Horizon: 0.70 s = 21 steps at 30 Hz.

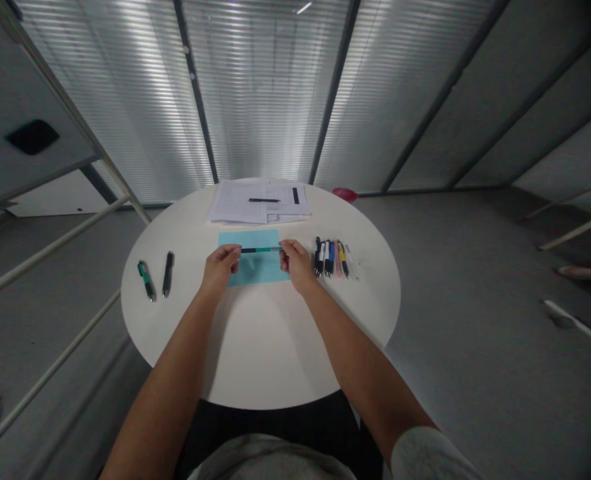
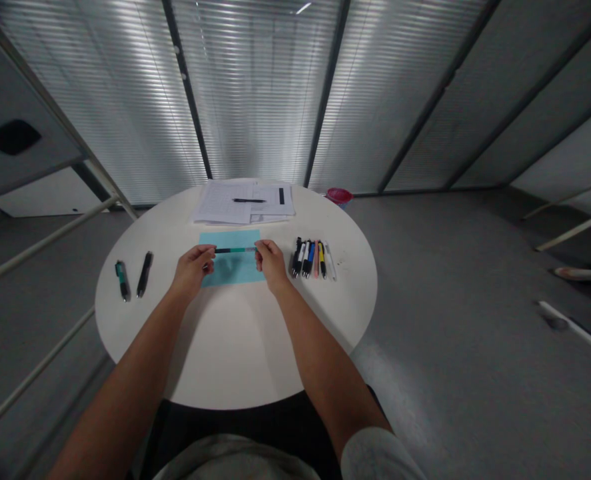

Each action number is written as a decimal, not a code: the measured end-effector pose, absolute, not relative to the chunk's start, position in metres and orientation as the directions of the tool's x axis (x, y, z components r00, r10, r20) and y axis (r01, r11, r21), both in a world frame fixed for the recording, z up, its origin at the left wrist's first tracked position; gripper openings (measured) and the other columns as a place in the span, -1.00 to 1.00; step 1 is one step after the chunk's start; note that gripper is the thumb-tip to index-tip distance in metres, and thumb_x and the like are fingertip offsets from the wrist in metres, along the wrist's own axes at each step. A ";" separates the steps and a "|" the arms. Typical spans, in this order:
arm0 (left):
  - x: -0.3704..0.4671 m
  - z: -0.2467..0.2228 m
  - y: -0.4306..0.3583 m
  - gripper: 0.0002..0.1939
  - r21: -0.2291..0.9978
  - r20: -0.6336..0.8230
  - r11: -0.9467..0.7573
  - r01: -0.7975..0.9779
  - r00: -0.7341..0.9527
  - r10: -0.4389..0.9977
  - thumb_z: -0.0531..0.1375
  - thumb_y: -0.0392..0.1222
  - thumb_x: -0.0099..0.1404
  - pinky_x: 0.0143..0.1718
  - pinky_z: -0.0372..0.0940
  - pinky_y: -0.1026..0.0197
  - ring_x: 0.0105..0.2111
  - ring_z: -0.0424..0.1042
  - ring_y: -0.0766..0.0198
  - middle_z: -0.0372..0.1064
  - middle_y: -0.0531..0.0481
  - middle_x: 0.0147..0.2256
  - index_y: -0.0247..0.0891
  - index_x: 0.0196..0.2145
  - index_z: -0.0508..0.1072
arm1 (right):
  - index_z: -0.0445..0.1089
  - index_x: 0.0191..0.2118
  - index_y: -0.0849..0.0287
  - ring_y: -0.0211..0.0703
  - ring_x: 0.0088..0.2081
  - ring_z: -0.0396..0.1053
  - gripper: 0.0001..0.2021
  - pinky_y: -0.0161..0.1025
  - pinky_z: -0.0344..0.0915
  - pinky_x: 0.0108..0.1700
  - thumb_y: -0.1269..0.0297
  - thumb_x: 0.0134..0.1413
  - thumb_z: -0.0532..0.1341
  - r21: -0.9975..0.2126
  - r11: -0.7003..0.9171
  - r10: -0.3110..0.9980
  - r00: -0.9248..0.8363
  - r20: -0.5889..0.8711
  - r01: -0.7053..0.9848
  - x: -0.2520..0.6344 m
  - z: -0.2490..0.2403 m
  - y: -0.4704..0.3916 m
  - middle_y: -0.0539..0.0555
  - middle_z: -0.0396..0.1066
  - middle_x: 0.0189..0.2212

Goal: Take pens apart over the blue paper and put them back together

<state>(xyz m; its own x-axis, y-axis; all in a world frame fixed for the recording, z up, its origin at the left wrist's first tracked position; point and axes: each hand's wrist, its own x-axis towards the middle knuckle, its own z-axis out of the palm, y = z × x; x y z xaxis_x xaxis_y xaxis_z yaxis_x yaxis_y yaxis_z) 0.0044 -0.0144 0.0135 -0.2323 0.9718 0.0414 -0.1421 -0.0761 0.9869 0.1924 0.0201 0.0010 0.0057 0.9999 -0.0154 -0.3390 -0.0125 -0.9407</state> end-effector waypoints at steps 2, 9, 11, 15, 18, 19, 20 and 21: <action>0.005 0.014 -0.014 -0.67 0.988 0.041 -0.076 -0.136 -0.240 0.970 0.33 0.00 0.00 -0.59 0.12 0.32 -0.64 0.18 0.45 0.29 0.08 -0.53 -0.28 -0.35 0.48 | 0.30 -0.36 0.13 -0.45 -0.74 0.06 -0.73 -0.43 -0.06 -0.70 0.07 -0.14 0.28 -0.939 -0.018 1.000 -0.001 -0.019 -0.344 0.193 0.001 0.020 -0.18 0.23 -0.67; 0.005 0.013 -0.013 -0.64 0.990 0.037 -0.068 -0.120 -0.243 0.969 0.32 0.08 0.02 -0.61 0.10 0.32 -0.65 0.18 0.47 0.29 0.08 -0.51 -0.29 -0.39 0.46 | 0.30 -0.30 0.12 -0.43 -0.72 0.11 -0.69 -0.43 -0.05 -0.71 0.14 -0.21 0.30 -0.923 -0.023 1.000 -0.008 -0.021 -0.384 0.194 0.002 0.020 -0.13 0.33 -0.60; 0.005 0.014 -0.014 -0.64 0.991 0.036 -0.066 -0.115 -0.248 0.968 0.32 0.06 0.01 -0.61 0.10 0.33 -0.65 0.18 0.47 0.30 0.09 -0.50 -0.29 -0.38 0.46 | 0.31 -0.31 0.13 -0.43 -0.71 0.12 -0.69 -0.42 -0.04 -0.71 0.11 -0.20 0.31 -0.926 -0.015 1.000 -0.001 -0.016 -0.378 0.194 0.002 0.020 -0.12 0.35 -0.57; 0.006 0.015 -0.014 -0.65 0.991 0.041 -0.070 -0.113 -0.239 0.970 0.34 0.02 -0.02 -0.60 0.10 0.33 -0.64 0.17 0.48 0.32 0.08 -0.48 -0.29 -0.36 0.46 | 0.32 -0.36 0.15 -0.44 -0.73 0.10 -0.69 -0.42 -0.04 -0.71 0.02 -0.13 0.29 -0.933 -0.021 1.000 -0.014 -0.018 -0.359 0.193 0.001 0.020 -0.14 0.27 -0.63; 0.005 0.014 -0.014 -0.66 0.991 0.036 -0.064 -0.119 -0.224 0.974 0.35 -0.02 -0.01 -0.59 0.10 0.33 -0.63 0.17 0.46 0.32 0.08 -0.51 -0.29 -0.34 0.47 | 0.32 -0.39 0.16 -0.44 -0.74 0.05 -0.68 -0.43 -0.07 -0.71 -0.02 -0.09 0.26 -0.939 -0.031 0.999 -0.025 -0.024 -0.341 0.191 0.001 0.020 -0.18 0.15 -0.72; 0.005 0.014 -0.014 -0.67 0.991 0.033 -0.061 -0.120 -0.221 0.975 0.35 -0.03 -0.01 -0.59 0.10 0.33 -0.62 0.17 0.46 0.31 0.08 -0.52 -0.29 -0.34 0.48 | 0.32 -0.39 0.16 -0.44 -0.75 0.04 -0.67 -0.43 -0.07 -0.71 -0.03 -0.08 0.26 -0.941 -0.030 0.999 -0.021 -0.024 -0.337 0.191 0.001 0.020 -0.19 0.12 -0.74; 0.005 0.013 -0.014 -0.67 0.991 0.031 -0.059 -0.121 -0.219 0.975 0.35 -0.03 0.00 -0.59 0.10 0.33 -0.62 0.17 0.45 0.30 0.08 -0.54 -0.29 -0.33 0.48 | 0.32 -0.39 0.16 -0.43 -0.75 0.03 -0.68 -0.43 -0.08 -0.71 -0.02 -0.08 0.27 -0.942 -0.027 1.000 -0.018 -0.022 -0.334 0.191 0.001 0.020 -0.19 0.11 -0.75; 0.005 0.013 -0.014 -0.67 0.991 0.032 -0.060 -0.119 -0.219 0.975 0.35 -0.03 0.00 -0.58 0.10 0.33 -0.62 0.17 0.45 0.30 0.08 -0.55 -0.29 -0.34 0.48 | 0.32 -0.39 0.15 -0.43 -0.75 0.03 -0.68 -0.43 -0.08 -0.71 -0.01 -0.09 0.27 -0.943 -0.023 1.000 -0.012 -0.020 -0.332 0.191 0.002 0.020 -0.20 0.11 -0.76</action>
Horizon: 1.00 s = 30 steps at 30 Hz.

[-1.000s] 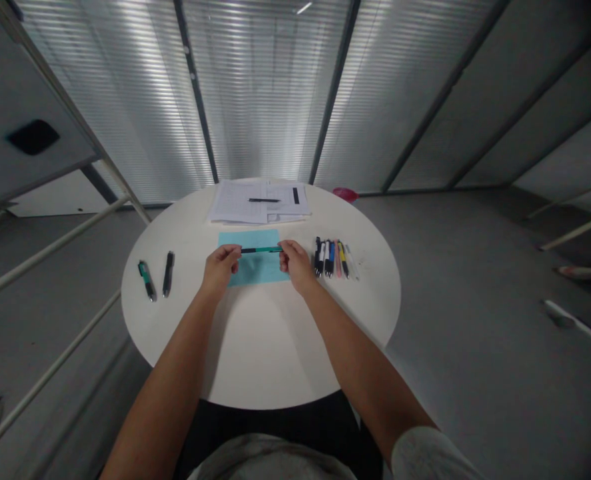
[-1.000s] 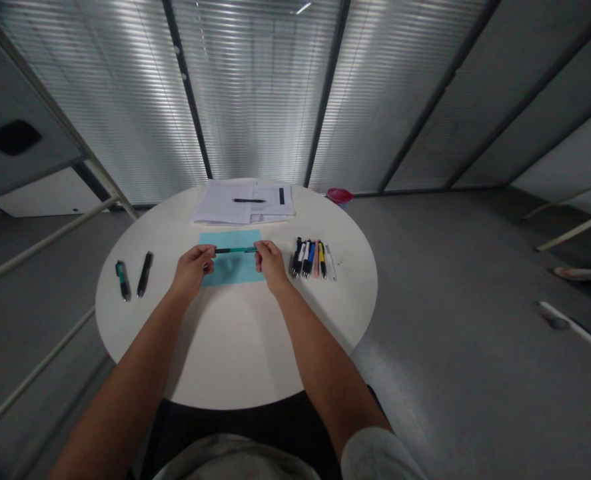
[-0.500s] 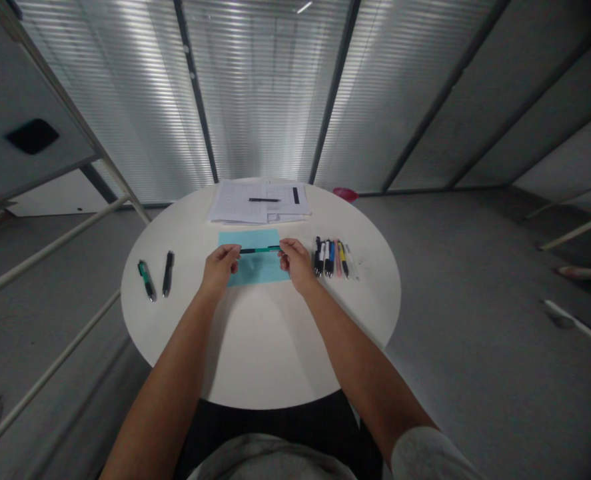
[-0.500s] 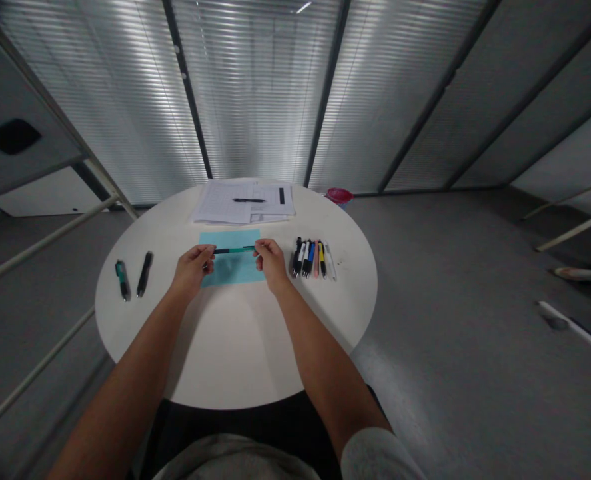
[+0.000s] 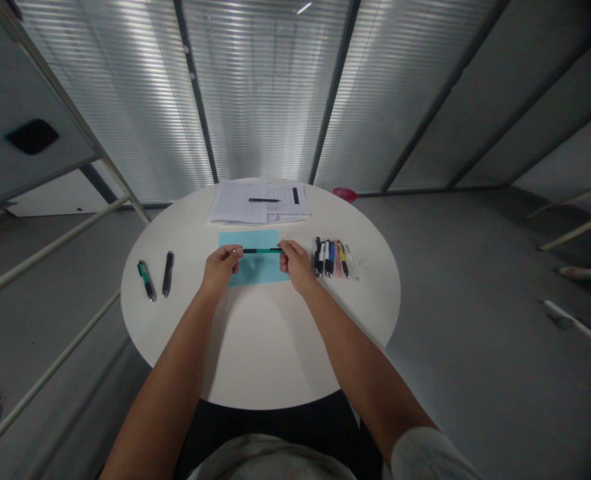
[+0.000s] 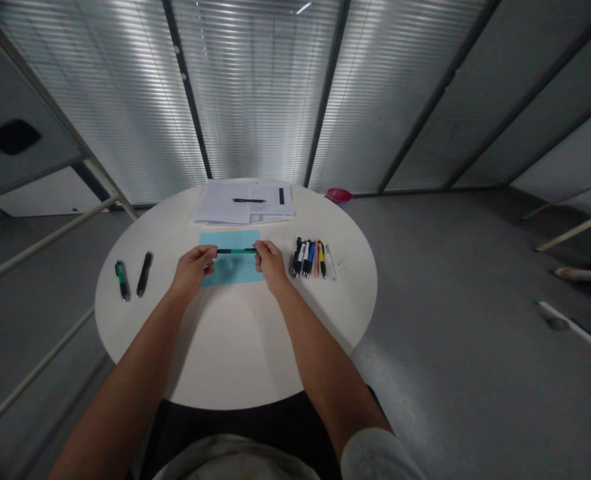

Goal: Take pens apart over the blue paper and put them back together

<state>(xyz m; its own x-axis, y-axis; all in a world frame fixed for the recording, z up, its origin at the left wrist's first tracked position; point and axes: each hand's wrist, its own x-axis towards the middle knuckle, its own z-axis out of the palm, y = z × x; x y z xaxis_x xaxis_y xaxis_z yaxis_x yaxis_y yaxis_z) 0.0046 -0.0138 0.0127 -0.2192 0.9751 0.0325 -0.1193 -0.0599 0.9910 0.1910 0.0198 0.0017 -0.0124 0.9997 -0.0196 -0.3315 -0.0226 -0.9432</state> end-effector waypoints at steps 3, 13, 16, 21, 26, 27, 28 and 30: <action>0.004 0.010 -0.013 -0.69 0.994 0.045 -0.067 -0.090 -0.228 0.973 0.33 0.00 0.02 -0.59 0.09 0.33 -0.63 0.15 0.44 0.25 0.10 -0.61 -0.30 -0.40 0.48 | 0.31 -0.38 0.15 -0.44 -0.75 0.03 -0.71 -0.43 -0.07 -0.70 0.04 -0.11 0.29 -0.943 -0.005 1.000 0.008 -0.008 -0.333 0.191 0.003 0.019 -0.19 0.16 -0.75; 0.002 0.007 -0.013 -0.70 0.997 0.077 -0.079 0.005 -0.237 0.968 0.31 0.03 0.06 -0.59 0.06 0.33 -0.65 0.14 0.43 0.21 0.11 -0.67 -0.29 -0.48 0.46 | 0.27 -0.27 0.11 -0.42 -0.73 0.09 -0.69 -0.43 -0.02 -0.70 0.13 -0.14 0.31 -0.924 0.041 0.999 0.003 0.044 -0.380 0.193 0.005 0.018 -0.20 0.24 -0.68; 0.001 0.006 -0.013 -0.69 0.997 0.077 -0.076 0.014 -0.246 0.966 0.32 0.05 0.04 -0.59 0.06 0.32 -0.65 0.14 0.43 0.22 0.10 -0.67 -0.29 -0.48 0.46 | 0.25 -0.23 0.10 -0.42 -0.72 0.11 -0.67 -0.43 -0.01 -0.70 0.14 -0.13 0.30 -0.925 0.055 0.998 -0.014 0.065 -0.376 0.193 0.005 0.018 -0.20 0.27 -0.64; 0.000 0.004 -0.011 -0.60 0.999 0.052 -0.048 0.022 -0.298 0.953 0.28 0.13 0.08 -0.60 0.05 0.31 -0.65 0.16 0.41 0.24 0.06 -0.66 -0.29 -0.57 0.40 | 0.23 -0.20 0.09 -0.44 -0.72 0.13 -0.62 -0.42 0.00 -0.72 0.09 -0.13 0.31 -0.944 0.127 0.991 -0.011 0.137 -0.304 0.190 0.003 0.018 -0.16 0.34 -0.54; 0.001 0.005 -0.011 -0.64 0.996 0.062 -0.078 -0.046 -0.273 0.960 0.31 0.10 0.05 -0.60 0.05 0.31 -0.66 0.14 0.43 0.26 0.07 -0.62 -0.29 -0.52 0.43 | 0.27 -0.36 0.13 -0.43 -0.77 0.01 -0.67 -0.41 -0.06 -0.73 -0.07 0.03 0.18 -0.965 0.083 0.995 -0.028 0.093 -0.250 0.190 0.003 0.016 -0.21 0.10 -0.75; 0.001 0.005 -0.011 -0.64 0.995 0.064 -0.083 -0.061 -0.266 0.962 0.31 0.09 0.05 -0.60 0.05 0.31 -0.66 0.15 0.44 0.27 0.07 -0.60 -0.29 -0.51 0.42 | 0.27 -0.38 0.13 -0.43 -0.77 -0.02 -0.67 -0.41 -0.08 -0.73 -0.07 0.03 0.17 -0.966 0.071 0.996 -0.026 0.080 -0.248 0.190 0.004 0.015 -0.22 0.05 -0.77; 0.002 0.006 -0.011 -0.65 0.994 0.063 -0.086 -0.075 -0.261 0.963 0.32 0.08 0.04 -0.61 0.05 0.32 -0.65 0.15 0.45 0.29 0.06 -0.59 -0.29 -0.51 0.42 | 0.27 -0.38 0.13 -0.43 -0.77 -0.02 -0.68 -0.41 -0.08 -0.73 -0.05 0.02 0.19 -0.965 0.063 0.997 -0.022 0.071 -0.255 0.190 0.005 0.015 -0.23 0.05 -0.78; 0.002 0.007 -0.011 -0.64 0.993 0.058 -0.084 -0.089 -0.259 0.964 0.32 0.08 0.04 -0.61 0.05 0.32 -0.65 0.15 0.46 0.30 0.05 -0.57 -0.30 -0.51 0.42 | 0.27 -0.31 0.11 -0.42 -0.75 0.04 -0.70 -0.42 -0.05 -0.72 0.04 -0.09 0.27 -0.955 0.054 0.998 -0.016 0.061 -0.292 0.191 0.007 0.015 -0.22 0.17 -0.72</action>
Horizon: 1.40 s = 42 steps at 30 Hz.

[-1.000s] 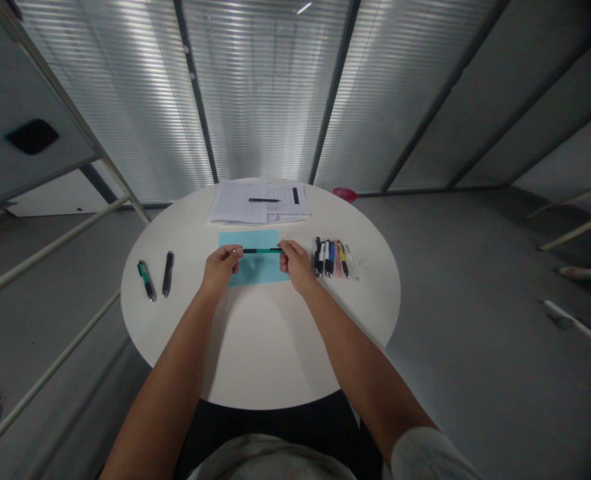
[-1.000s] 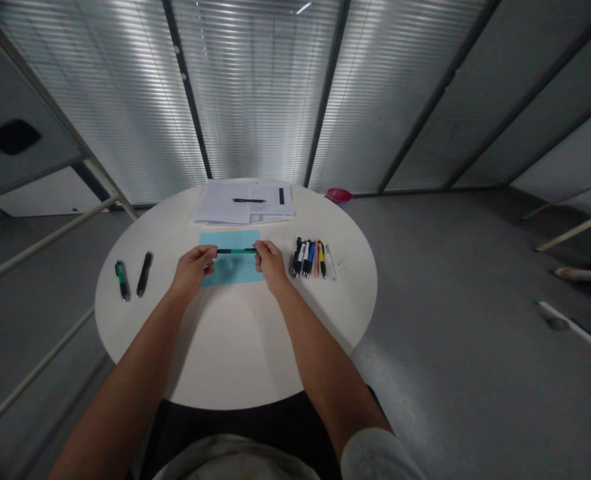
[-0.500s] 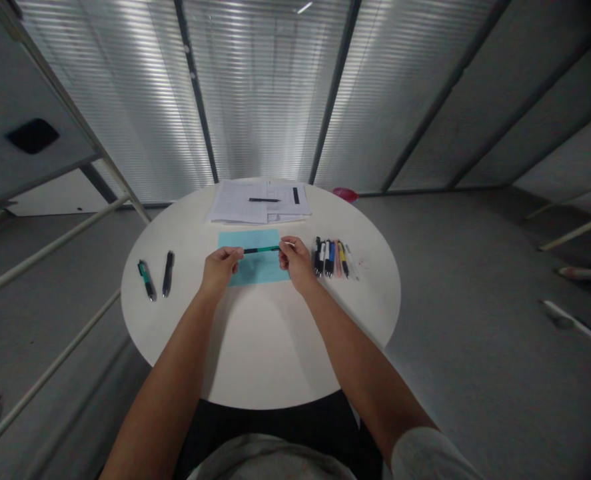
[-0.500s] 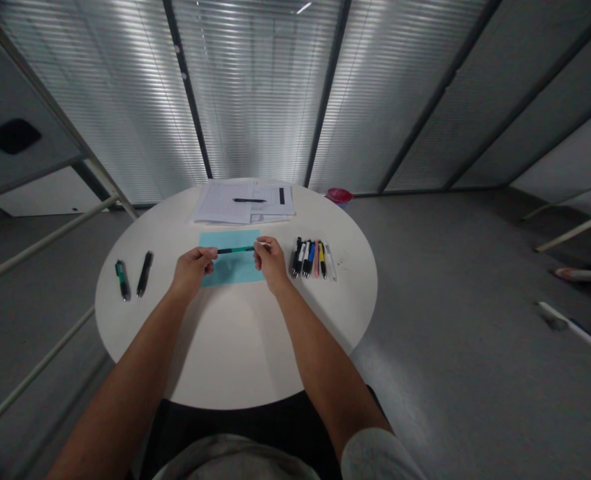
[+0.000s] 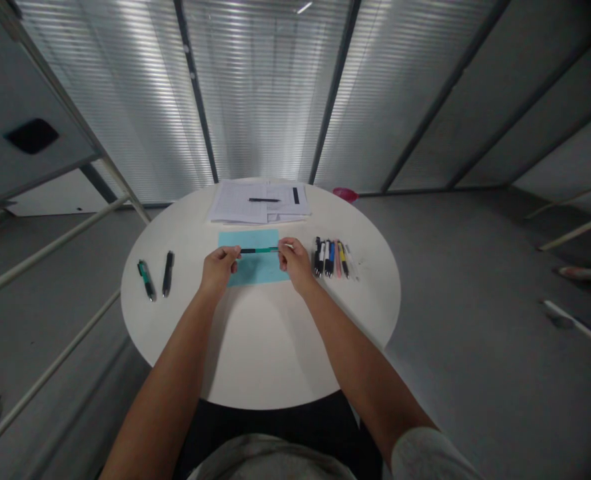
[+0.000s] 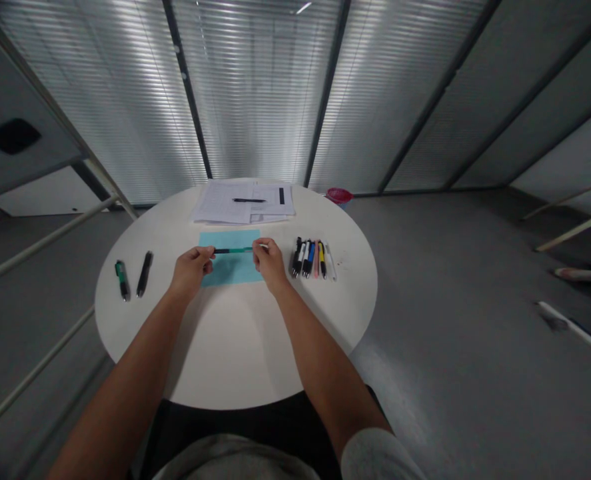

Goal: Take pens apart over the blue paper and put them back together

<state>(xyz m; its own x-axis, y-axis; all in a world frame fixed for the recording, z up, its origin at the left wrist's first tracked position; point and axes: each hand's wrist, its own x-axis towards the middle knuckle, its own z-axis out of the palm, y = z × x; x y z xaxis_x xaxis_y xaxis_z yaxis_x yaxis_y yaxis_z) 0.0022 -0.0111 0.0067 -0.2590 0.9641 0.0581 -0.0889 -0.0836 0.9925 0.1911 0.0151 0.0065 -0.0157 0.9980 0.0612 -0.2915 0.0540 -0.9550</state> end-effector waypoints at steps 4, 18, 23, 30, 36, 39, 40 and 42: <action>0.003 0.009 -0.012 -0.65 0.994 0.040 -0.066 -0.090 -0.261 0.964 0.32 0.07 0.03 -0.61 0.03 0.32 -0.66 0.14 0.46 0.26 0.08 -0.59 -0.30 -0.52 0.41 | 0.27 -0.23 0.08 -0.40 -0.70 0.17 -0.64 -0.42 0.01 -0.71 0.06 -0.15 0.29 -0.944 -0.008 0.997 -0.073 0.017 -0.330 0.192 0.005 0.016 -0.17 0.32 -0.58; 0.001 0.009 -0.013 -0.68 0.993 0.042 -0.068 -0.098 -0.251 0.967 0.32 0.05 0.03 -0.59 0.08 0.31 -0.65 0.16 0.45 0.29 0.06 -0.59 -0.29 -0.51 0.42 | 0.28 -0.36 0.13 -0.43 -0.78 -0.05 -0.70 -0.43 -0.12 -0.74 -0.02 -0.03 0.20 -0.955 -0.013 0.998 -0.066 0.007 -0.296 0.193 0.007 0.014 -0.22 0.07 -0.77; 0.002 0.008 -0.012 -0.68 0.994 0.041 -0.065 -0.091 -0.247 0.968 0.32 0.05 0.04 -0.59 0.08 0.31 -0.65 0.15 0.44 0.27 0.07 -0.60 -0.28 -0.51 0.42 | 0.26 -0.21 0.06 -0.42 -0.68 0.13 -0.63 -0.47 -0.04 -0.71 0.19 -0.22 0.32 -0.924 -0.010 0.997 -0.073 0.019 -0.383 0.193 0.007 0.014 -0.20 0.24 -0.59; 0.002 0.008 -0.012 -0.68 0.995 0.041 -0.063 -0.081 -0.252 0.967 0.31 0.05 0.04 -0.59 0.08 0.31 -0.64 0.16 0.44 0.28 0.07 -0.59 -0.28 -0.50 0.42 | 0.27 -0.27 0.10 -0.43 -0.75 0.01 -0.69 -0.44 -0.09 -0.74 0.06 -0.10 0.27 -0.948 -0.046 0.994 -0.107 -0.013 -0.314 0.192 0.009 0.010 -0.21 0.15 -0.70; 0.002 0.010 -0.013 -0.68 0.995 0.047 -0.068 -0.078 -0.248 0.968 0.31 0.05 0.05 -0.59 0.08 0.32 -0.64 0.16 0.44 0.25 0.08 -0.60 -0.28 -0.49 0.42 | 0.28 -0.26 0.09 -0.42 -0.75 0.05 -0.69 -0.45 -0.12 -0.74 0.01 -0.07 0.23 -0.941 -0.085 0.992 -0.121 -0.048 -0.328 0.193 0.008 0.012 -0.20 0.18 -0.68; 0.002 0.010 -0.013 -0.69 0.992 0.047 -0.074 -0.101 -0.247 0.968 0.31 0.04 0.05 -0.59 0.07 0.32 -0.65 0.15 0.44 0.22 0.10 -0.62 -0.28 -0.49 0.41 | 0.27 -0.24 0.08 -0.43 -0.75 0.03 -0.69 -0.46 -0.11 -0.73 0.08 -0.12 0.27 -0.940 -0.057 0.994 -0.108 -0.022 -0.336 0.193 0.006 0.013 -0.22 0.18 -0.70; 0.002 0.009 -0.013 -0.69 0.992 0.045 -0.073 -0.105 -0.245 0.968 0.31 0.04 0.06 -0.59 0.07 0.32 -0.64 0.15 0.44 0.22 0.10 -0.62 -0.28 -0.49 0.41 | 0.26 -0.21 0.06 -0.42 -0.72 0.08 -0.66 -0.47 -0.09 -0.72 0.13 -0.16 0.29 -0.933 -0.054 0.993 -0.116 -0.013 -0.356 0.193 0.006 0.013 -0.22 0.22 -0.66; 0.002 0.008 -0.012 -0.69 0.993 0.041 -0.067 -0.101 -0.240 0.970 0.31 0.04 0.06 -0.59 0.06 0.33 -0.64 0.15 0.44 0.22 0.10 -0.62 -0.28 -0.49 0.42 | 0.25 -0.19 0.05 -0.41 -0.70 0.13 -0.64 -0.47 -0.07 -0.72 0.14 -0.17 0.29 -0.926 -0.069 0.992 -0.128 -0.023 -0.371 0.193 0.006 0.013 -0.20 0.26 -0.63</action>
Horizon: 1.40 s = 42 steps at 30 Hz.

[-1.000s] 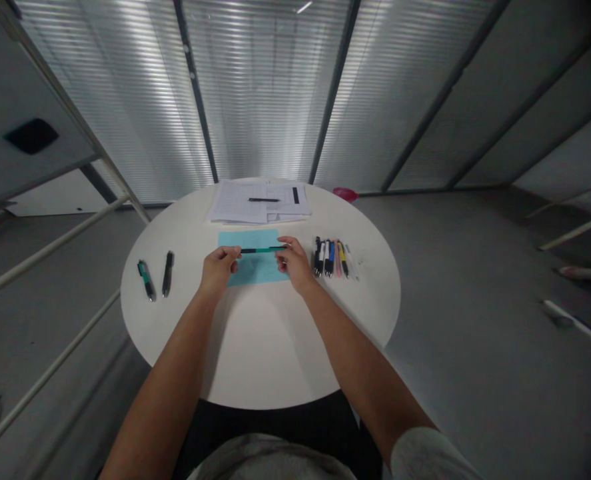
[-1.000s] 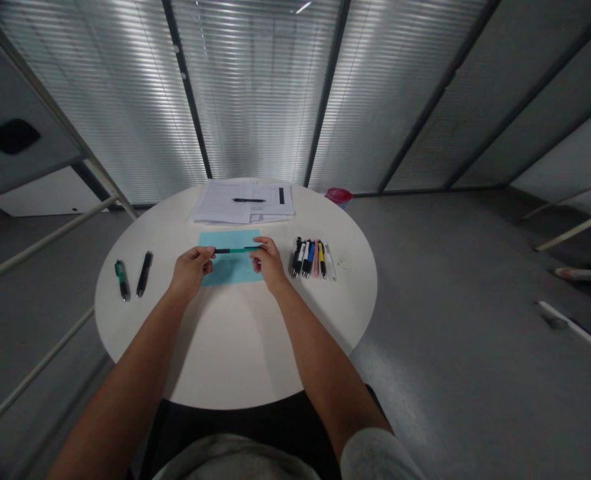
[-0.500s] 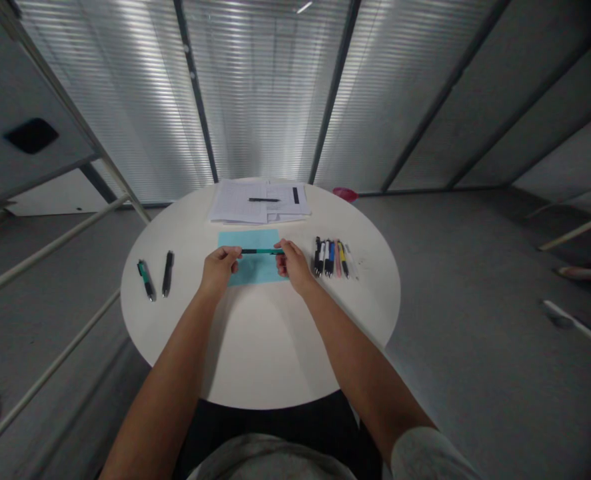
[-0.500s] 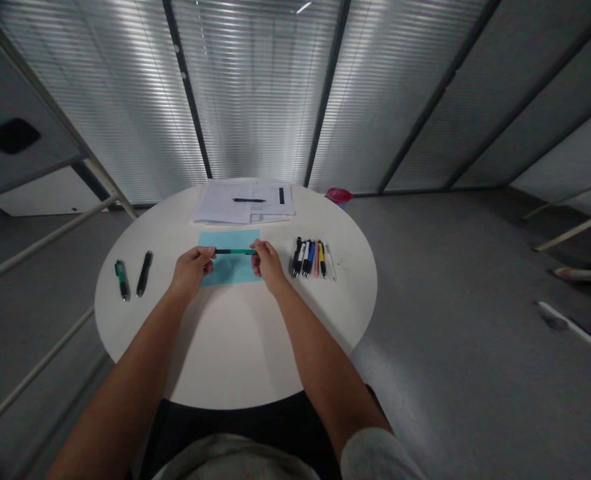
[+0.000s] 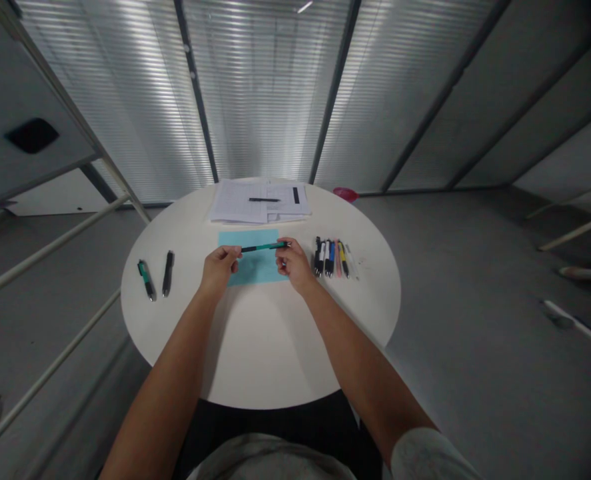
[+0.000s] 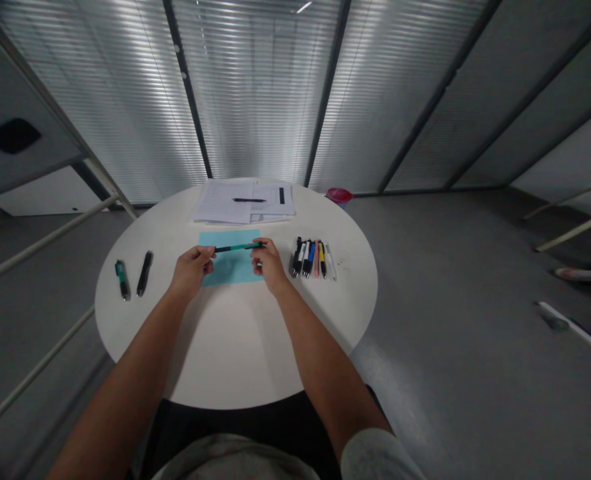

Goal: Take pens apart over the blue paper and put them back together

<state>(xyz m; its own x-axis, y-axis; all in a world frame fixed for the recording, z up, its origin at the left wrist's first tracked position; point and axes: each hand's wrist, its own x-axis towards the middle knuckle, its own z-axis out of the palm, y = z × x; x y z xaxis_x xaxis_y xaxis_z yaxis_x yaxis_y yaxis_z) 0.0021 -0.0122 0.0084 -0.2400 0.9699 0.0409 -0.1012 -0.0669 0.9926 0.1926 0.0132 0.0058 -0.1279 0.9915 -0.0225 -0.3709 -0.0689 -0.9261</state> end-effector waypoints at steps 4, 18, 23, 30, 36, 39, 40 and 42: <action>0.002 0.008 -0.012 -0.68 0.993 0.042 -0.066 -0.096 -0.238 0.970 0.31 0.05 0.07 -0.59 0.05 0.33 -0.64 0.15 0.44 0.22 0.10 -0.62 -0.28 -0.49 0.42 | 0.27 -0.31 0.11 -0.43 -0.77 -0.02 -0.72 -0.45 -0.14 -0.75 0.03 -0.06 0.22 -0.943 -0.072 0.995 -0.094 -0.044 -0.324 0.191 0.008 0.012 -0.22 0.15 -0.73; 0.006 0.015 -0.014 -0.67 0.992 0.019 -0.050 -0.115 -0.256 0.966 0.32 0.04 0.02 -0.61 0.08 0.32 -0.65 0.16 0.47 0.31 0.06 -0.52 -0.29 -0.48 0.41 | 0.25 -0.34 0.10 -0.42 -0.69 0.13 -0.65 -0.44 -0.03 -0.70 0.01 -0.15 0.34 -0.887 -0.072 0.997 -0.044 -0.058 -0.456 0.193 0.007 0.016 -0.16 0.24 -0.64; 0.005 0.015 -0.014 -0.69 0.993 0.008 -0.043 -0.112 -0.296 0.955 0.31 0.02 0.02 -0.63 0.07 0.33 -0.67 0.17 0.47 0.31 0.08 -0.54 -0.29 -0.48 0.40 | 0.27 -0.34 0.12 -0.42 -0.68 0.15 -0.66 -0.44 0.01 -0.68 0.03 -0.14 0.34 -0.838 -0.088 0.995 -0.005 -0.101 -0.539 0.198 0.006 0.020 -0.16 0.24 -0.61; 0.004 0.010 -0.011 -0.73 0.999 0.027 -0.031 -0.011 -0.281 0.959 0.26 -0.01 0.04 -0.67 0.03 0.32 -0.71 0.16 0.46 0.35 0.08 -0.54 -0.28 -0.46 0.39 | 0.25 -0.36 0.13 -0.45 -0.68 0.13 -0.60 -0.46 -0.03 -0.70 -0.01 -0.17 0.37 -0.765 -0.081 0.986 0.062 -0.156 -0.639 0.199 0.013 0.021 -0.17 0.19 -0.62; 0.003 0.001 -0.008 -0.76 1.000 0.021 -0.015 0.027 -0.254 0.967 0.23 -0.04 0.08 -0.67 0.04 0.33 -0.69 0.17 0.46 0.42 0.02 -0.44 -0.27 -0.42 0.36 | 0.23 -0.37 0.13 -0.46 -0.69 0.09 -0.59 -0.44 -0.05 -0.71 -0.07 -0.13 0.34 -0.770 -0.061 0.976 0.123 -0.179 -0.635 0.202 0.018 0.021 -0.18 0.15 -0.64; 0.003 0.001 -0.008 -0.74 1.000 0.007 -0.007 -0.001 -0.232 0.973 0.24 -0.05 0.06 -0.67 0.04 0.34 -0.68 0.17 0.47 0.41 0.03 -0.45 -0.29 -0.37 0.40 | 0.25 -0.37 0.13 -0.47 -0.69 0.09 -0.59 -0.45 -0.05 -0.70 -0.08 -0.14 0.35 -0.761 -0.048 0.974 0.139 -0.180 -0.646 0.203 0.017 0.022 -0.20 0.14 -0.64; 0.003 0.001 -0.007 -0.73 1.000 0.003 -0.006 -0.011 -0.223 0.975 0.25 -0.06 0.05 -0.66 0.05 0.34 -0.68 0.18 0.46 0.40 0.04 -0.44 -0.30 -0.33 0.41 | 0.25 -0.37 0.13 -0.47 -0.70 0.09 -0.59 -0.46 -0.05 -0.69 -0.07 -0.15 0.35 -0.753 -0.043 0.974 0.141 -0.179 -0.657 0.203 0.017 0.022 -0.20 0.14 -0.65; 0.002 0.002 -0.008 -0.70 1.000 0.002 -0.006 -0.017 -0.204 0.979 0.24 -0.09 0.04 -0.66 0.05 0.34 -0.67 0.18 0.47 0.40 0.03 -0.44 -0.31 -0.29 0.45 | 0.26 -0.37 0.13 -0.47 -0.70 0.09 -0.59 -0.46 -0.04 -0.69 -0.05 -0.16 0.36 -0.733 -0.031 0.974 0.145 -0.176 -0.679 0.204 0.017 0.022 -0.21 0.15 -0.65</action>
<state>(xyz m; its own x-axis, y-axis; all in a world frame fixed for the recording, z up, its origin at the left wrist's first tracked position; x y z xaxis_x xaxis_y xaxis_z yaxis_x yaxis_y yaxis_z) 0.0022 -0.0077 0.0023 -0.2041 0.9790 0.0022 -0.0173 -0.0058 0.9998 0.2042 0.0222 0.0173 0.1454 0.9735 -0.1762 -0.6792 -0.0313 -0.7333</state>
